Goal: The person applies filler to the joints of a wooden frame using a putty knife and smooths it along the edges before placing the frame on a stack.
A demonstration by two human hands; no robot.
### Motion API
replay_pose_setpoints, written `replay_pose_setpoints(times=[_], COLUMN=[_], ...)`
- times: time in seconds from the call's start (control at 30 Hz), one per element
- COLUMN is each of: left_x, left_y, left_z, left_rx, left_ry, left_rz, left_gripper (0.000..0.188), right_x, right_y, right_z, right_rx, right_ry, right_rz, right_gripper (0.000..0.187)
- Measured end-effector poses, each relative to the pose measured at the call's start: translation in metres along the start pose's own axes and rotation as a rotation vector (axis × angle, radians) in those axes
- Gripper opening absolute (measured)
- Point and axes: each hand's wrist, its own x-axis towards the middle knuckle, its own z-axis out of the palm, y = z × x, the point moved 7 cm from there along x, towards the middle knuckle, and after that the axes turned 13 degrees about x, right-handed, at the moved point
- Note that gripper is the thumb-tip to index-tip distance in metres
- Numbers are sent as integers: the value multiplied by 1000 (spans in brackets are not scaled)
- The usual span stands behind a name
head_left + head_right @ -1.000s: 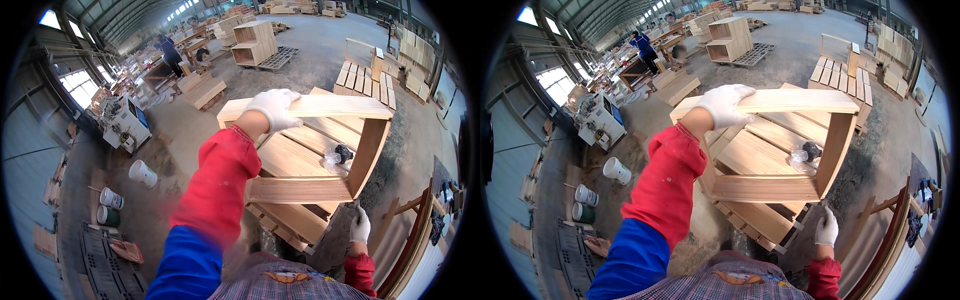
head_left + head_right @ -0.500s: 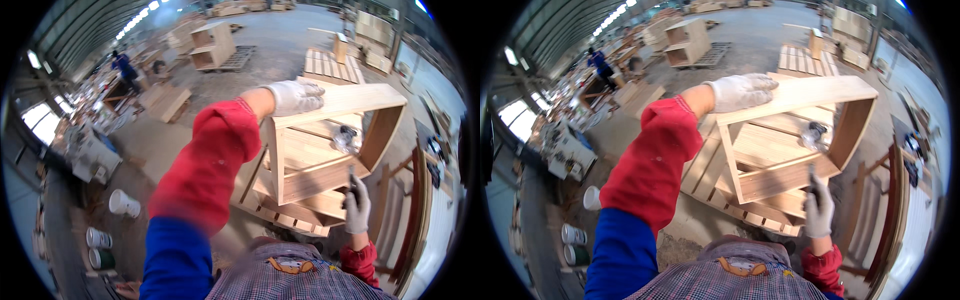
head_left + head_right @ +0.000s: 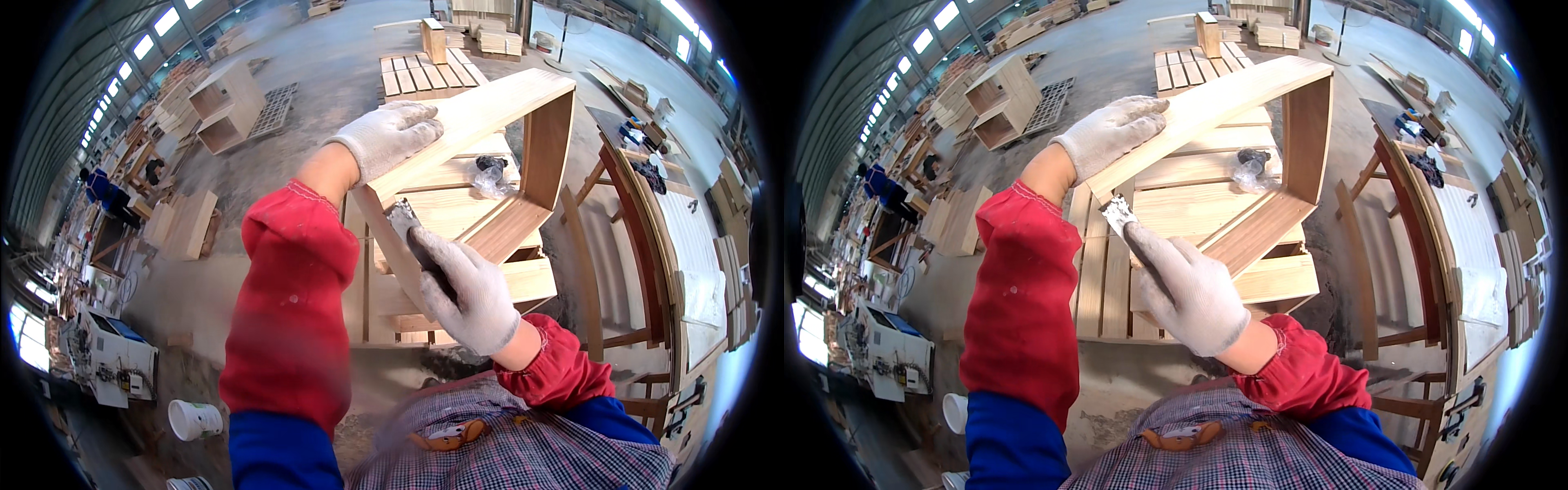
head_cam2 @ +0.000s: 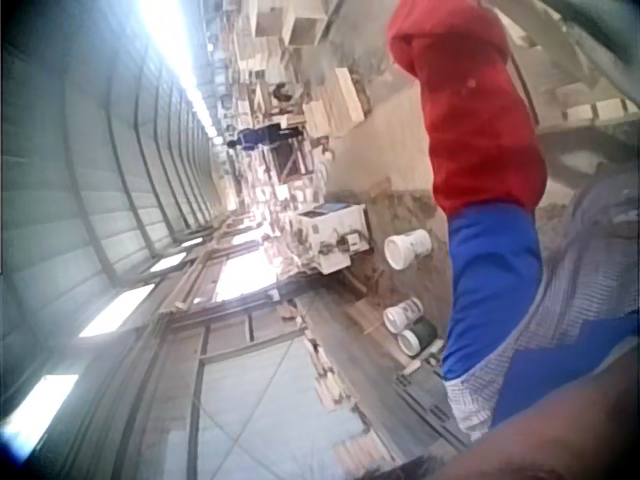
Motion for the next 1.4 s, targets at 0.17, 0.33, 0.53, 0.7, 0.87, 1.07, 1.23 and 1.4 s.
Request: replay_pose_setpoints(times=[0.17,0.33,0.53,0.7,0.87,1.07,1.23,1.4], left_x=[-2,-3,-1,-2,-3,-7,-7,-5], left_y=[-3,-3,-3,-2,-5,1,3,3], left_z=[-2,-4,-3,-3,-2,-4,-5,-6], left_rx=[-110,-97,-120,-164,-202,-220,-204,-230], left_ry=[-24,-24,-7,-26,-26,-28,-25,-29], left_rz=[-76,-74,-73,-95,-115,-138,-125,-131], left_gripper=[54,53,58,53,54,55,55,55], right_x=[7,8,10,8,8,8,8,4], right_y=[3,7,14,8,2,-7,-18,-13], right_z=[7,5,5,0,1,-1,-10,-3], right_rx=[8,46,30,128,49,-57,-68,-117], right_ry=[57,73,92,102,70,22,37,-22], right_rz=[-46,-79,-88,-32,-32,6,-53,2], right_gripper=[44,43,41,41,41,42,44,44])
